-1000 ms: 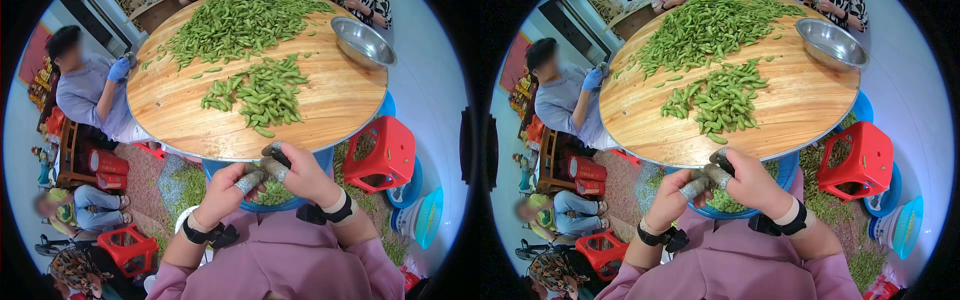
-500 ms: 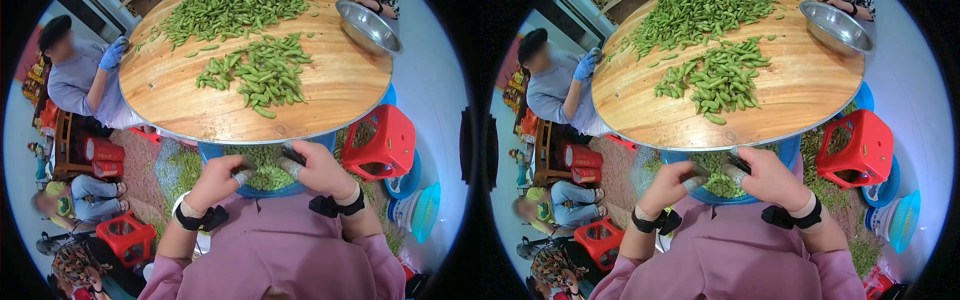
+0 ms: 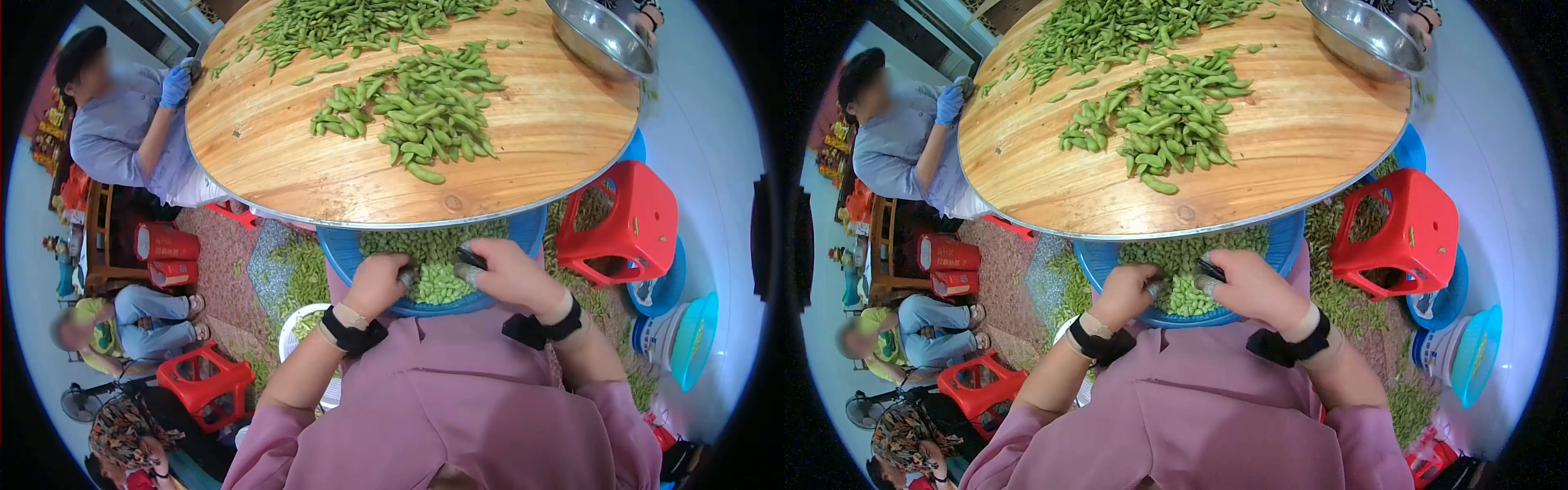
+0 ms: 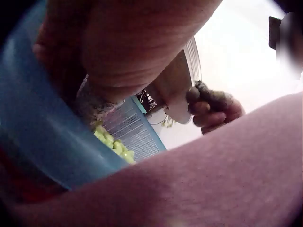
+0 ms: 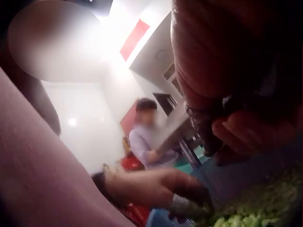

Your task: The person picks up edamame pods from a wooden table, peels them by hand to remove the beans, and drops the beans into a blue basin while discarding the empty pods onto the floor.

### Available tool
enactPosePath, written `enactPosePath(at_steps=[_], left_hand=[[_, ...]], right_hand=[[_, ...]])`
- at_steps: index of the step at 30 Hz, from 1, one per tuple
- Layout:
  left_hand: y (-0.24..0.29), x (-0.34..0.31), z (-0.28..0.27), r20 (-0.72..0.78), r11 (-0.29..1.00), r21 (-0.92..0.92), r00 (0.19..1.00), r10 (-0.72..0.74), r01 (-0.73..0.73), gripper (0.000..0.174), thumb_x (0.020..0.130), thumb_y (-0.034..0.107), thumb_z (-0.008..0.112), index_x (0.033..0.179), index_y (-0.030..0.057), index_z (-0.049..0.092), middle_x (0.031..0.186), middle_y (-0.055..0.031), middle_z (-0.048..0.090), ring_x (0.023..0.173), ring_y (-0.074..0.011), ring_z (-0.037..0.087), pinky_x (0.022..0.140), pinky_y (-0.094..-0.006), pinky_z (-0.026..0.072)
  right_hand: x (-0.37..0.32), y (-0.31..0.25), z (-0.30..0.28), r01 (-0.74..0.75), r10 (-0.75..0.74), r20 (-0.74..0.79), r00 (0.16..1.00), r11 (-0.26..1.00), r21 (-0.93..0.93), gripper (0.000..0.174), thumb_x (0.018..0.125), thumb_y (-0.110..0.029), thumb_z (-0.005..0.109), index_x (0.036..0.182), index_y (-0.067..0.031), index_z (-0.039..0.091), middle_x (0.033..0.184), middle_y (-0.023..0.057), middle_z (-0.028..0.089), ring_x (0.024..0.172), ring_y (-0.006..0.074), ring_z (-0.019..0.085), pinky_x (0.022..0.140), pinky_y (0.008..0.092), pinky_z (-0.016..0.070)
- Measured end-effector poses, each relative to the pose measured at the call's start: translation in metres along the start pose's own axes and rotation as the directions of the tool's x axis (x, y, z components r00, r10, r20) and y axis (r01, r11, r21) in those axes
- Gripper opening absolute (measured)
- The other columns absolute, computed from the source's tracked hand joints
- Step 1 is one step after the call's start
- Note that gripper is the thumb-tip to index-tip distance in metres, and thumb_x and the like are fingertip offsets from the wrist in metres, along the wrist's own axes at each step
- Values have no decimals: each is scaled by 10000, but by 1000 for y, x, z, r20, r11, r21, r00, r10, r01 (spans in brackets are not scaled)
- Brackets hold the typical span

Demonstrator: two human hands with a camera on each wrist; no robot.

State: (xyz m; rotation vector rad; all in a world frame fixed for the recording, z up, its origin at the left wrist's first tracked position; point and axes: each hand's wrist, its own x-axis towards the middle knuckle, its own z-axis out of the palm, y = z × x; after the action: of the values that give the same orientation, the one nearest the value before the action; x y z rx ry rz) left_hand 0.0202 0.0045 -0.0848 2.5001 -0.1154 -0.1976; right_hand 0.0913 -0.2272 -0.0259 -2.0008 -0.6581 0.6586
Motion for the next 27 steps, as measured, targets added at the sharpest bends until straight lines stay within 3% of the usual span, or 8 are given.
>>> enactPosePath(at_steps=[7, 9, 12, 17, 19, 22, 24, 27], left_hand=[[5, -19, -23, -70, 958, -208, 974, -217, 198, 149, 785, 83, 626, 897, -10, 593, 785, -226, 630, 745, -415, 615, 644, -442, 485], [3, -24, -28, -43, 950, -221, 970, -237, 222, 169, 831, 109, 635, 915, -29, 588, 755, -177, 629, 664, -260, 627, 625, -338, 490], [-5, -29, -26, -7, 946, -234, 972, -235, 226, 183, 829, 118, 641, 931, -26, 592, 775, -162, 642, 683, -236, 633, 637, -334, 495], [-4, -31, -23, -35, 935, -300, 977, -211, 191, 179, 822, 112, 647, 937, -16, 598, 783, -176, 648, 701, -284, 639, 635, -354, 496], [-2, -30, -24, -45, 925, -333, 977, -210, 183, 157, 815, 98, 645, 923, -7, 602, 777, -189, 651, 710, -331, 645, 630, -380, 494], [-8, -32, -21, -37, 863, -455, 964, -263, 218, 152, 827, 93, 640, 933, -10, 605, 783, -187, 656, 714, -317, 650, 636, -367, 495], [-19, -32, -16, -25, 855, -472, 966, -259, 217, 149, 849, 57, 616, 969, -29, 596, 826, -99, 657, 734, -145, 596, 672, -289, 489], [-16, -32, -18, -14, 871, -429, 962, -271, 239, 151, 853, 71, 623, 954, -36, 593, 816, -110, 657, 722, -148, 590, 667, -288, 484]], right_hand=[[46, 31, 37, 122, -119, 35, 992, 883, -453, 267, 713, -121, 577, 955, -53, 669, 884, 199, 649, 864, 379, 621, 790, 457, 502], [57, 30, 46, 130, -113, 65, 991, 865, -485, 257, 716, -120, 581, 947, -61, 679, 894, 188, 654, 881, 365, 625, 795, 446, 505], [68, 30, 56, 160, -114, 117, 987, 807, -568, 244, 723, -114, 586, 938, -79, 694, 917, 163, 665, 910, 343, 634, 806, 428, 510], [77, 28, 63, 141, -68, 140, 988, 776, -615, 212, 740, -104, 582, 911, -67, 703, 941, 146, 670, 947, 343, 635, 833, 426, 507], [81, 28, 63, 121, -20, 152, 988, 710, -694, 320, 747, -106, 581, 1050, -37, 657, 1081, 192, 629, 1058, 376, 583, 923, 434, 465], [72, 39, 56, 164, -187, -6, 982, 874, -457, 485, 752, -131, 592, 1219, -11, 542, 1230, 238, 542, 1169, 407, 499, 1004, 437, 400], [69, 45, 43, 147, -141, 43, 989, 906, -397, 557, 752, -152, 605, 1278, -18, 480, 1278, 242, 501, 1199, 409, 468, 1022, 435, 380], [59, 51, 30, 149, -144, 38, 989, 941, -304, 590, 751, -188, 628, 1291, -20, 462, 1280, 244, 498, 1201, 414, 459, 1026, 435, 373]])
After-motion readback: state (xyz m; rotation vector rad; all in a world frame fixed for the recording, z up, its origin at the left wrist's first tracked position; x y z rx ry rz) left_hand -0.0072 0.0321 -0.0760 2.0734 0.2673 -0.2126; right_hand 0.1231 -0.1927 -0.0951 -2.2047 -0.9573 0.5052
